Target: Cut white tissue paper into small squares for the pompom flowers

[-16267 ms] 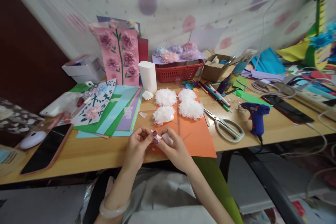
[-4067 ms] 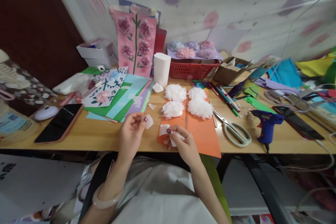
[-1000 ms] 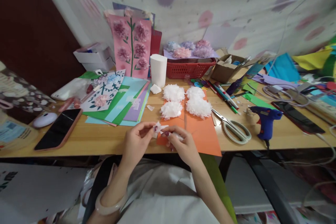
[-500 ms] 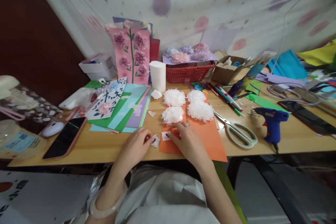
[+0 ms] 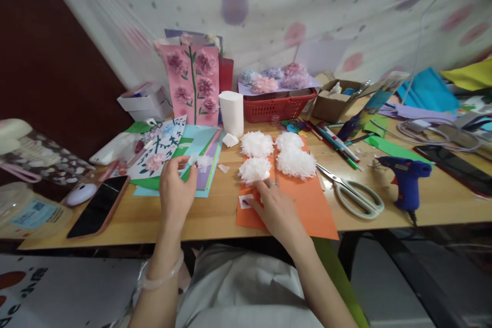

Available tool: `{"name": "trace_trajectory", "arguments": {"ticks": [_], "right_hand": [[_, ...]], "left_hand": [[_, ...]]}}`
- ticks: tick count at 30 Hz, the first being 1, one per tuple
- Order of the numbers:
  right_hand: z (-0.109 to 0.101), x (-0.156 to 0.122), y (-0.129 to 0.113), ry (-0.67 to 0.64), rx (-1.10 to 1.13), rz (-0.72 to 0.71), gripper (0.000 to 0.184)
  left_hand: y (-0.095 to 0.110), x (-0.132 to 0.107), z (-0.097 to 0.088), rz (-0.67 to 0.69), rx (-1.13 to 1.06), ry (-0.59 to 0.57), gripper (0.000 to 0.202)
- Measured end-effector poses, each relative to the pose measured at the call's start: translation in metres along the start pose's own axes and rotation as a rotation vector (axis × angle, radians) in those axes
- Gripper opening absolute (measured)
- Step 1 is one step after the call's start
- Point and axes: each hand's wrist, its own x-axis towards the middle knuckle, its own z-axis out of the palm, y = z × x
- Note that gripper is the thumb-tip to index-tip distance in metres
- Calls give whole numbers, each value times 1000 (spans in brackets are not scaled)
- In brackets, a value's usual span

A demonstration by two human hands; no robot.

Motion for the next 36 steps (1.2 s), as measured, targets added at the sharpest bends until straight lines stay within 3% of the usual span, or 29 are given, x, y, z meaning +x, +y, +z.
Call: {"name": "trace_trajectory", "arguments": {"ticks": [7, 11, 13, 16, 21, 25, 31, 36], "right_hand": [[1, -5, 4, 94, 115, 5, 10], [3, -13, 2, 244, 532, -10, 18], [6, -16, 0, 298, 727, -27, 19], [8, -19, -4, 319, 784, -34, 20], [3, -28, -2, 399, 809, -37, 20], [-4, -39, 1, 337, 788, -113, 20], [-7, -45, -3, 220, 847, -83, 26], [-8, -46, -3, 120, 962, -48, 31]], "left_hand": [[23, -41, -1, -37, -212, -150, 17], [45, -64, 7, -99, -446, -414, 29], [55, -73, 12, -224, -676, -530, 30], [63, -80, 17, -380, -891, -530, 24], [61, -77, 17, -387, -910, -441, 19], [60, -75, 9, -315, -907, -429, 16], [65, -79, -5, 117, -741, -417, 15], [71, -81, -10, 261, -594, -389, 18]]}}
